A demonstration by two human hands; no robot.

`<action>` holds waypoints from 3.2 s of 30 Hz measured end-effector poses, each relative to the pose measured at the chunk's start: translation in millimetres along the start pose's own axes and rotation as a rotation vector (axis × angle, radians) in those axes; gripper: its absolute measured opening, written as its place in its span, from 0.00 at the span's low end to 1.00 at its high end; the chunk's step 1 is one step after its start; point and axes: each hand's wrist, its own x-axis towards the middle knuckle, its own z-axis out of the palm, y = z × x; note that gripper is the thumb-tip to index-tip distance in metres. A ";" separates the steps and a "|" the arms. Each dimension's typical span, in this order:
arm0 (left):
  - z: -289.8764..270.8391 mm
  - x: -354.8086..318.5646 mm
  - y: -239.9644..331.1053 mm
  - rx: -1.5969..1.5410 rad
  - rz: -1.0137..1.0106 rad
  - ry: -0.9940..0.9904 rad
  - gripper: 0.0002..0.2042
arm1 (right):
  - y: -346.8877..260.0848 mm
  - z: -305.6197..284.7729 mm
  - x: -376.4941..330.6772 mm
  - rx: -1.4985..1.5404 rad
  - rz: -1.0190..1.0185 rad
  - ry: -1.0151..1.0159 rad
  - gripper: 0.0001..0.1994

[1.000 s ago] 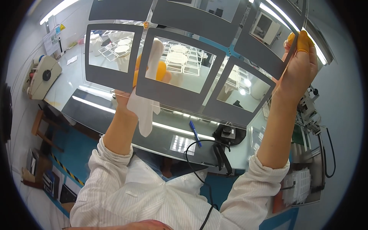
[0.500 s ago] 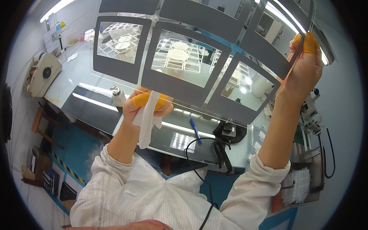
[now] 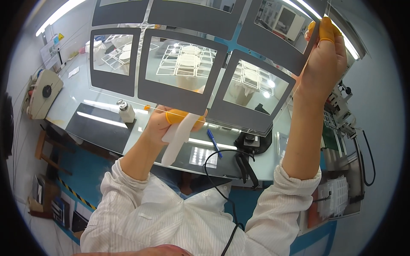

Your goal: The recorder is cleaning a large metal grid frame using a white cloth while wearing finger cots.

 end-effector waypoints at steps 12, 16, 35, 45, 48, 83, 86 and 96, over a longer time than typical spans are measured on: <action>8.1 -21.6 -2.7 0.301 -0.041 0.041 0.14 | 18.7 -11.0 13.8 0.426 0.106 -0.113 0.10; -3.0 -34.3 2.1 0.258 -0.074 0.198 0.12 | 42.7 -40.1 34.4 0.505 0.190 -0.289 0.09; 0.3 -14.0 32.8 0.140 0.123 0.058 0.12 | 52.1 -77.6 53.8 0.427 0.255 -0.414 0.13; 18.5 10.7 41.3 0.058 0.065 0.008 0.14 | 47.0 -69.9 48.7 0.414 0.257 -0.279 0.13; 24.9 7.3 48.7 0.067 0.142 0.052 0.17 | 39.9 -62.7 42.5 0.371 0.212 -0.048 0.11; -3.3 -26.9 85.7 0.290 0.403 0.151 0.19 | 53.3 -102.6 23.5 0.632 0.169 -0.393 0.05; -6.0 -30.3 88.0 0.454 0.389 0.263 0.18 | 53.3 -98.6 7.6 0.564 0.186 -0.210 0.08; 10.4 -24.6 81.9 0.751 0.434 0.229 0.13 | 49.1 -104.0 -0.4 0.487 0.087 -0.212 0.06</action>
